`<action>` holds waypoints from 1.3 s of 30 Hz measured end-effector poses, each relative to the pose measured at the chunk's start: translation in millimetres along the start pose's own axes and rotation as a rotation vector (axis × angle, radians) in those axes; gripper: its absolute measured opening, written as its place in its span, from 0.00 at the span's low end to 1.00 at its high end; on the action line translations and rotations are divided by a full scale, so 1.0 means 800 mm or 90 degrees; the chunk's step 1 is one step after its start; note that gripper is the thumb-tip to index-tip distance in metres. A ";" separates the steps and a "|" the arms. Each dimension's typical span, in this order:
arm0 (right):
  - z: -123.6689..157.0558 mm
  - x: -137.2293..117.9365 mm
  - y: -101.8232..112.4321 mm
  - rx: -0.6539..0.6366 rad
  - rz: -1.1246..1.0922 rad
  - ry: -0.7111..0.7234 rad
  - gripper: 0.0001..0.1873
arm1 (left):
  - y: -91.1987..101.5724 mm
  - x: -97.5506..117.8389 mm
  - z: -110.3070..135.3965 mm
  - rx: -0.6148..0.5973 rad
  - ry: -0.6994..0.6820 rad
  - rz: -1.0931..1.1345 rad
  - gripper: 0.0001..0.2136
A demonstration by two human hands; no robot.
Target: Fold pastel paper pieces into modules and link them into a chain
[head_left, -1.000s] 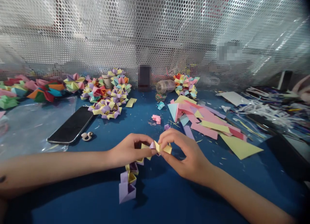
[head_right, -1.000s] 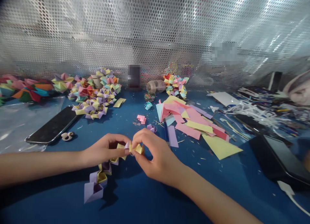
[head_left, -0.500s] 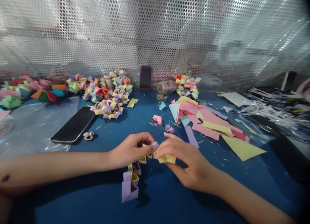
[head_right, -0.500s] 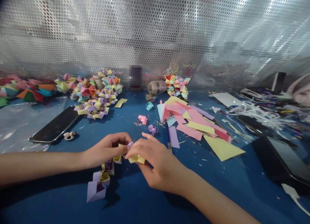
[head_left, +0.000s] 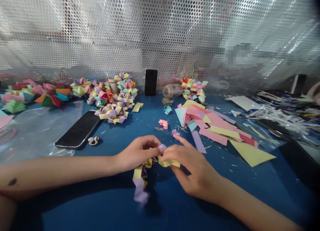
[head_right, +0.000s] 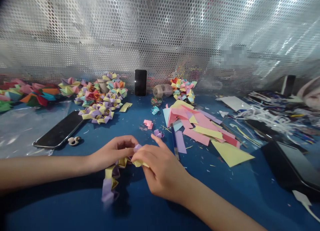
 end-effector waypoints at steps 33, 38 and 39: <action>-0.009 -0.003 0.025 0.100 0.173 0.036 0.08 | -0.005 0.002 0.009 -0.039 -0.043 0.099 0.07; -0.011 -0.010 0.025 0.106 0.270 0.058 0.07 | -0.008 0.000 0.012 -0.057 -0.041 0.094 0.08; -0.011 -0.010 0.025 0.110 0.289 0.060 0.07 | -0.007 0.000 0.012 -0.054 -0.045 0.082 0.08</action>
Point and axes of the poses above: each hand's wrist, its own z-axis away from the middle knuckle, its own y-axis out of the back of the hand, x = y × z, the point moved 6 cm from there along -z, towards the middle knuckle, and after that the axes turned 8 degrees about x, right-handed, at the moved point
